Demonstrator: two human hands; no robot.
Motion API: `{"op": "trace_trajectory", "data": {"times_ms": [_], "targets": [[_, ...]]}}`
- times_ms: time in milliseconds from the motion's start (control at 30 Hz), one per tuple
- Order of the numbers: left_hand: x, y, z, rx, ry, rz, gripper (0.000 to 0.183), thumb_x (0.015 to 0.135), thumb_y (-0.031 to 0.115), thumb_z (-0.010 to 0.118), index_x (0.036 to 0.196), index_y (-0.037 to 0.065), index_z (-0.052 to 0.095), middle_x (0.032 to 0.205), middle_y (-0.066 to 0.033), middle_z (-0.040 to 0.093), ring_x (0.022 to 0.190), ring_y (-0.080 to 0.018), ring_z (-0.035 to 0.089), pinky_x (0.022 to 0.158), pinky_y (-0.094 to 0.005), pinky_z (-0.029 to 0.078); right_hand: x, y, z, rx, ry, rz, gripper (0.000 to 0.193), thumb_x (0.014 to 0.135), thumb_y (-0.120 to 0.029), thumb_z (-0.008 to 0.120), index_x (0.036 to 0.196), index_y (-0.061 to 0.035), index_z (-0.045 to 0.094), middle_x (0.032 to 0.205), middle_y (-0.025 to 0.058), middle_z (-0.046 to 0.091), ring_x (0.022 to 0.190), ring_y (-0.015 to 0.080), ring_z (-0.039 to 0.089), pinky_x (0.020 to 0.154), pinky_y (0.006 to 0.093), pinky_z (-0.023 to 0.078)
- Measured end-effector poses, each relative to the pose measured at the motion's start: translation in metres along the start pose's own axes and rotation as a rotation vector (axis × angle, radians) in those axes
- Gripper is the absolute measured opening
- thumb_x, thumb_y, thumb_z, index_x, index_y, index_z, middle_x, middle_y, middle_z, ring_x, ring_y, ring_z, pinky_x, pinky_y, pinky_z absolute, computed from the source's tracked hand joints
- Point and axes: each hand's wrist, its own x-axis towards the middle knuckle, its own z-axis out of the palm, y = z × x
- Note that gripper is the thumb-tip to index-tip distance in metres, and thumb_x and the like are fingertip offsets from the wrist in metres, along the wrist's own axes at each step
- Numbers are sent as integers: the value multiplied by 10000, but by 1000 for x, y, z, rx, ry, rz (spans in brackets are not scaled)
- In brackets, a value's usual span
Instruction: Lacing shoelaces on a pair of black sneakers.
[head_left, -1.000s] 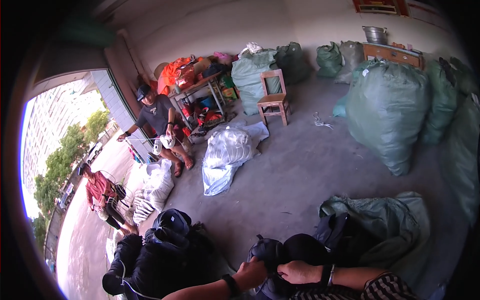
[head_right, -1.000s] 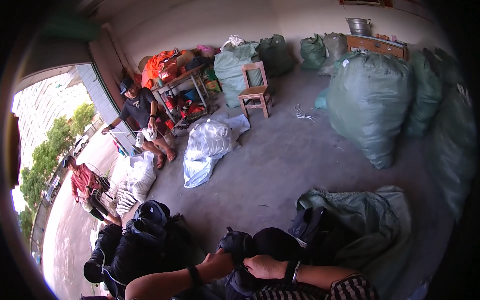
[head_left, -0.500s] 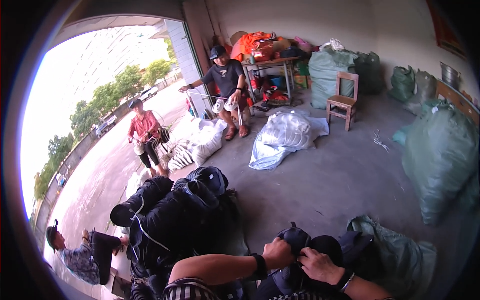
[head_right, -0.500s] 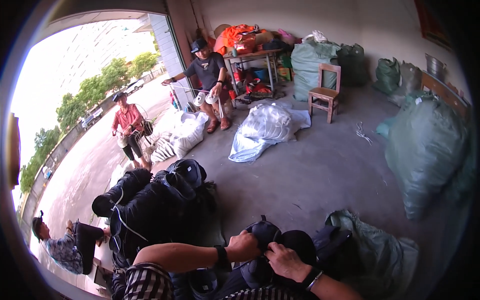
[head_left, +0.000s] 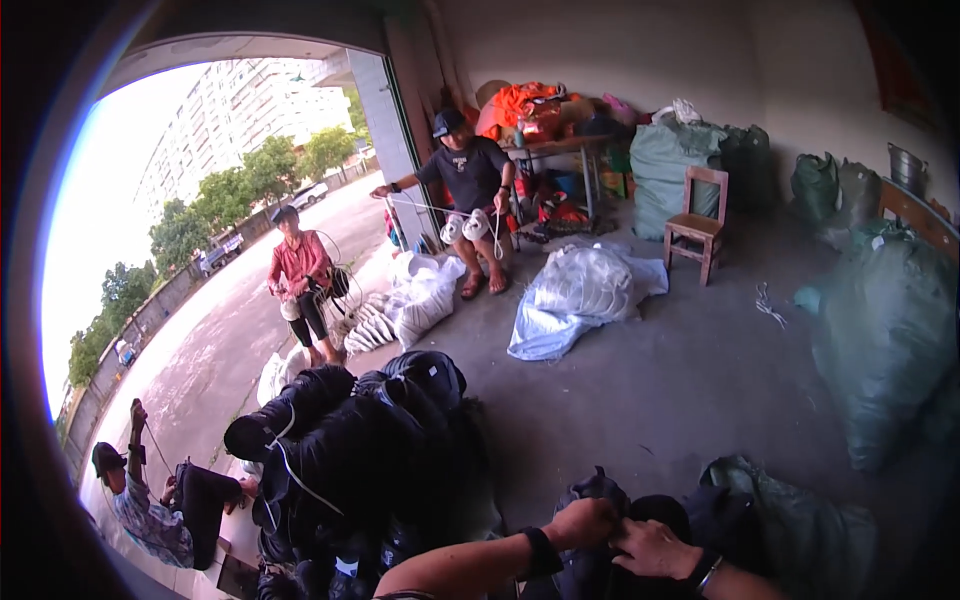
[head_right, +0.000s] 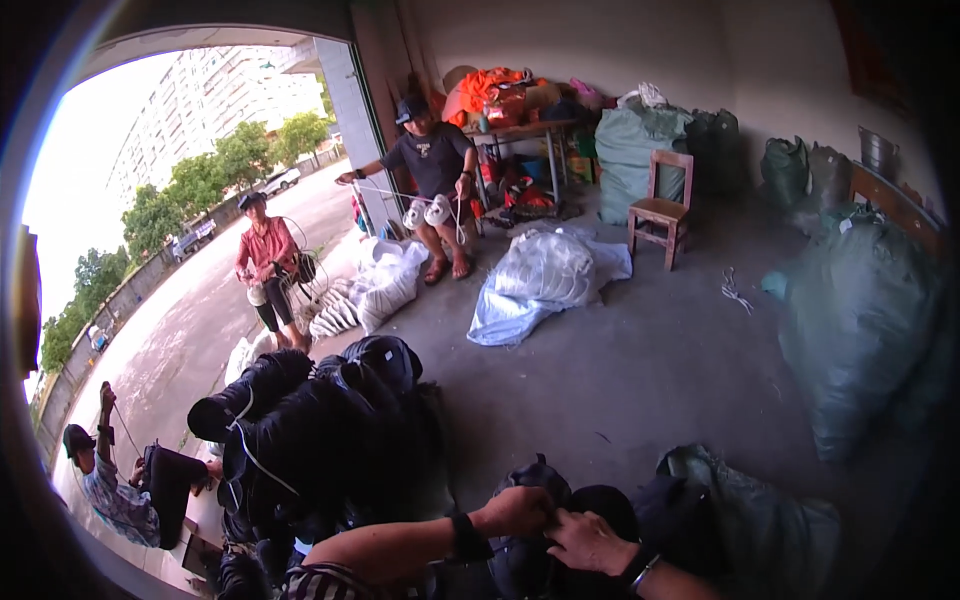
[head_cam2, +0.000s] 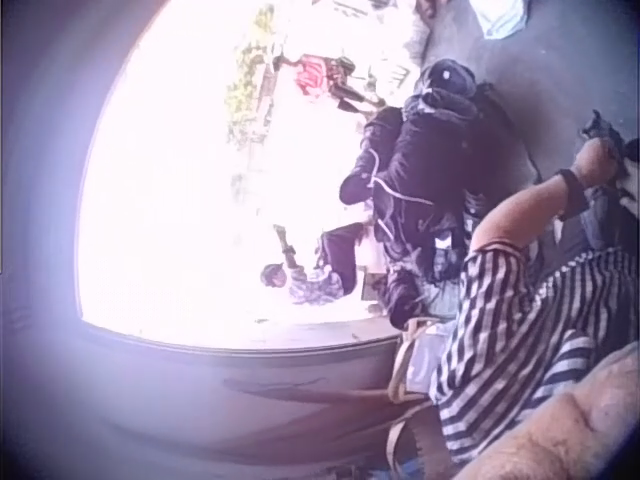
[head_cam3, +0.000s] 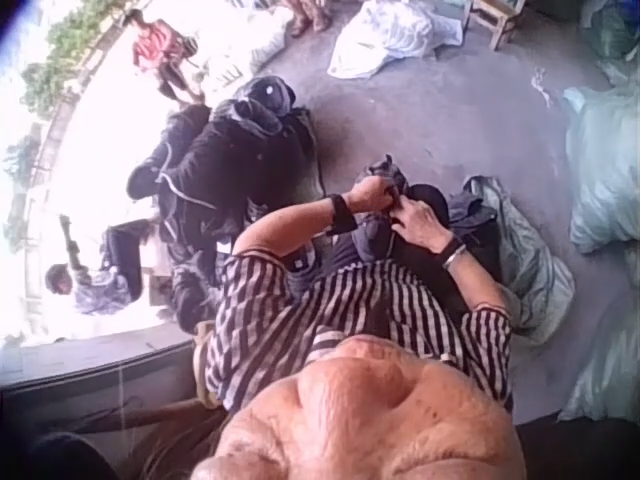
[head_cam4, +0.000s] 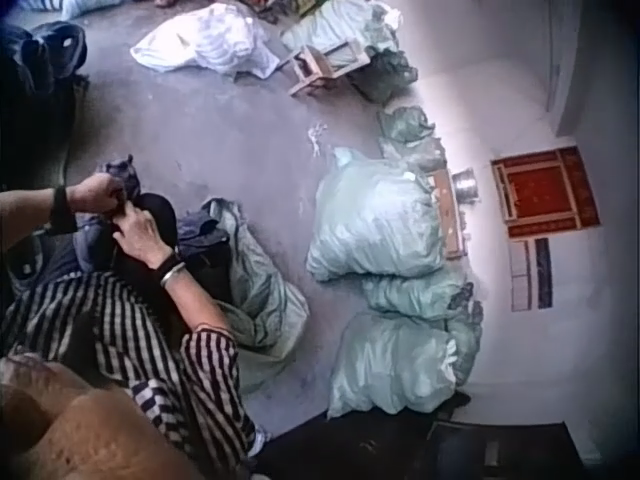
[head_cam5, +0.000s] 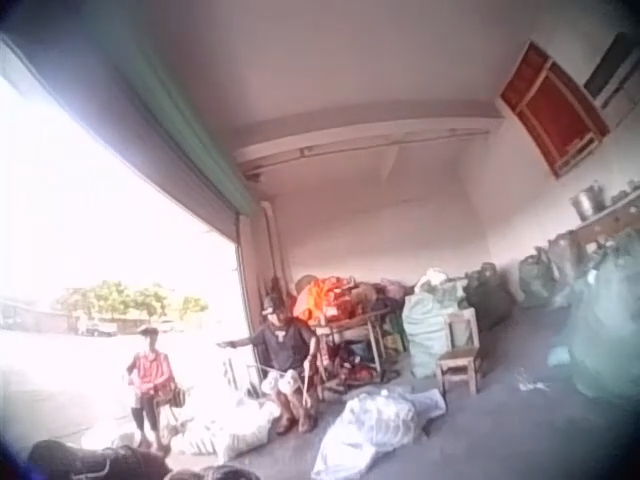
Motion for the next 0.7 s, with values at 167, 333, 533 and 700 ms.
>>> {"op": "trace_trajectory", "data": {"times_ms": [167,333,533,700], "targets": [[11,13,-5,364,-230,-28,196,770,233,602,862,77,678,865,-113,668,845,-304,650,682,-409,536,-7,7,9,-63,55,-8,279,725,-229,688,963,-107,607,960,89,545,896,253,570,762,390,440],[23,22,-8,461,-412,-20,233,730,231,636,870,55,698,809,-160,664,802,-352,660,645,-446,543,-8,5,12,-92,94,-36,305,707,-213,713,971,-122,590,951,70,545,887,237,565,754,372,424],[26,24,7,429,-463,-128,187,744,183,635,835,34,701,782,-148,669,794,-316,672,631,-431,547,-15,1,15,-149,117,-54,329,704,-211,724,978,-104,578,939,64,543,876,228,551,751,359,406],[29,21,10,402,-573,-215,187,733,158,636,866,40,693,857,-165,668,851,-355,656,638,-451,543,-14,0,14,-192,140,-77,326,693,-220,732,951,-101,573,919,58,537,855,215,533,743,360,394]]}}
